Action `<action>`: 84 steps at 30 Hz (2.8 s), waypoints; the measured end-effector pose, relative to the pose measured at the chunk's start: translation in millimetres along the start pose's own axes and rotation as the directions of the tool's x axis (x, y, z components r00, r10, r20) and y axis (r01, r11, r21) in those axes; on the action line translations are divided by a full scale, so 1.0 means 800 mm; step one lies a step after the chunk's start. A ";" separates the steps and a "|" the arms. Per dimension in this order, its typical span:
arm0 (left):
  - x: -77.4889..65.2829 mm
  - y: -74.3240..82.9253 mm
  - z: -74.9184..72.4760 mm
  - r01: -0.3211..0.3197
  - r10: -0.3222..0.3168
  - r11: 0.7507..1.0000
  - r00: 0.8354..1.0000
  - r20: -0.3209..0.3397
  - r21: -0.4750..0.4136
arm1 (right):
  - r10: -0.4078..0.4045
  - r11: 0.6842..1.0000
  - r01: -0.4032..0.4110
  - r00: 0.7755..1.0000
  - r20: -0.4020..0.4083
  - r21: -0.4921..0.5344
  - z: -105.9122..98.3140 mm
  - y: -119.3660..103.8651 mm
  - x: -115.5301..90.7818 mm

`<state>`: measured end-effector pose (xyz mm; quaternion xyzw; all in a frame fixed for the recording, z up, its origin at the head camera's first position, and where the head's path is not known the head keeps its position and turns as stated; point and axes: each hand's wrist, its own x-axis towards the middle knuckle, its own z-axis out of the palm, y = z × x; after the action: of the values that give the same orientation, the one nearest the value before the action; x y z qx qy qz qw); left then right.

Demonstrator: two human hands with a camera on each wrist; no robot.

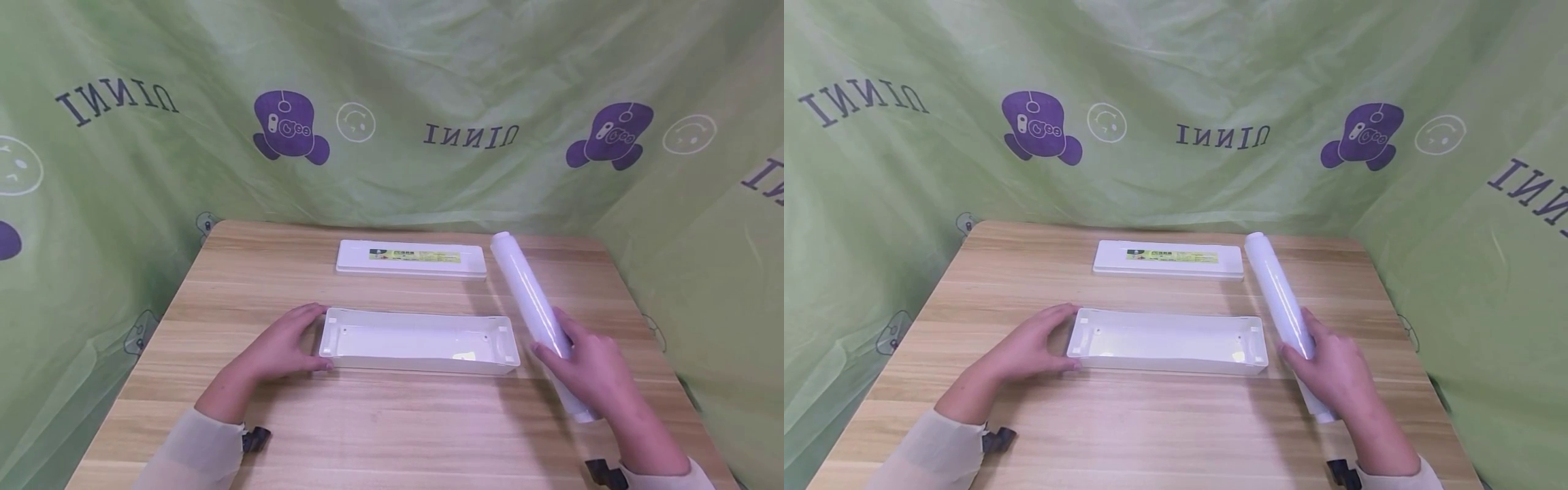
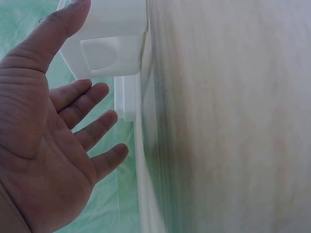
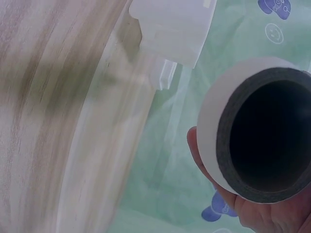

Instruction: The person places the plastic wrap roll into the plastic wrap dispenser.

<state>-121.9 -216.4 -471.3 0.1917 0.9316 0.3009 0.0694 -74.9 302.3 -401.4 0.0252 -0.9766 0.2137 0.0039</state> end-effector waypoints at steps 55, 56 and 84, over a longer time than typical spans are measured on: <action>0.000 0.003 -0.001 0.008 -0.008 1.000 1.000 0.007 0.010 | -0.129 0.991 0.131 0.991 -0.043 0.034 0.008 -0.018 0.002; 0.000 0.003 -0.001 0.008 -0.008 1.000 1.000 0.007 0.009 | -0.135 0.990 0.136 0.990 -0.047 0.031 0.008 -0.018 0.002; 0.000 0.002 0.001 0.032 -0.032 0.999 0.999 0.007 0.002 | -0.272 0.962 0.271 0.959 -0.077 -0.014 0.013 -0.029 0.006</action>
<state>-121.1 -215.3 -470.9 0.1779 0.9346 0.2982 0.0773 -78.2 276.9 -400.8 0.1505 -0.9633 0.2106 0.0715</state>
